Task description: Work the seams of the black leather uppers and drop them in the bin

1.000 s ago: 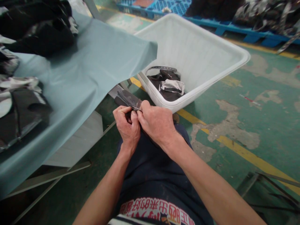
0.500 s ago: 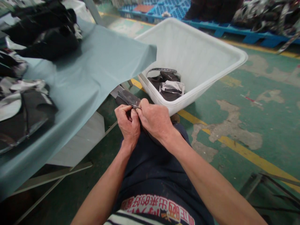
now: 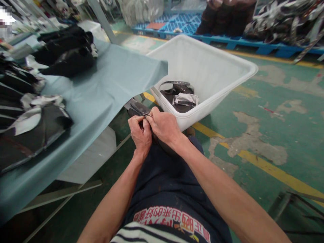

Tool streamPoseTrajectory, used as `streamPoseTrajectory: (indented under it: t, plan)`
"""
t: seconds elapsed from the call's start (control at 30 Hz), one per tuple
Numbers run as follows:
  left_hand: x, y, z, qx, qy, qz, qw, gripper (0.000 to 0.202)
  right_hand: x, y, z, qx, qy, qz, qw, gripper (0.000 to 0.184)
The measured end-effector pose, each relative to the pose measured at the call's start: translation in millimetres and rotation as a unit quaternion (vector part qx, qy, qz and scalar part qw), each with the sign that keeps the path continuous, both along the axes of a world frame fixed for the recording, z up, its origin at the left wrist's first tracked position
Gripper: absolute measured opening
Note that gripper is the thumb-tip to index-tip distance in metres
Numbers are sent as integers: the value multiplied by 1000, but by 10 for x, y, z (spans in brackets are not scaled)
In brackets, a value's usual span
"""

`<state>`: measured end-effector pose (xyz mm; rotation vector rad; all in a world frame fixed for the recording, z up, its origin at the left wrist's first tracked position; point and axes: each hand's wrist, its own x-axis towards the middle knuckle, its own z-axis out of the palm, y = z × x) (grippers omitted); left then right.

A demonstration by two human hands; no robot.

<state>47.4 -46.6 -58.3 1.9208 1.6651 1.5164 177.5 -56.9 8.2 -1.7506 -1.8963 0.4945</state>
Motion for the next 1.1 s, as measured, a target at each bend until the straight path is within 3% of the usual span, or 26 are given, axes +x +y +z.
streamPoseTrajectory:
  t: [0.17,0.33,0.67,0.83,0.97,1.1]
  plan:
    - [-5,4,5,-16,5,4,1000,11,0,-3,-7,10,19,-14,1000,24]
    - [-13,6,7,-26,9,-5,1000,11,-52,-6,71,-21,-25,-10,999,27]
    - [0,-6,-2,-6,18,0,1000,14,-120,44,113,-46,-35,-50,997,29]
    - [-11,-28,4,-23,23,-2,999,16,-256,236,203,-51,-68,-40,996,37]
    - [-9,-47,28,-34,22,-4,999,16,-368,472,183,15,11,-74,997,42]
    - [12,-49,47,-46,4,-2,999,7,-240,475,160,43,86,-82,992,46]
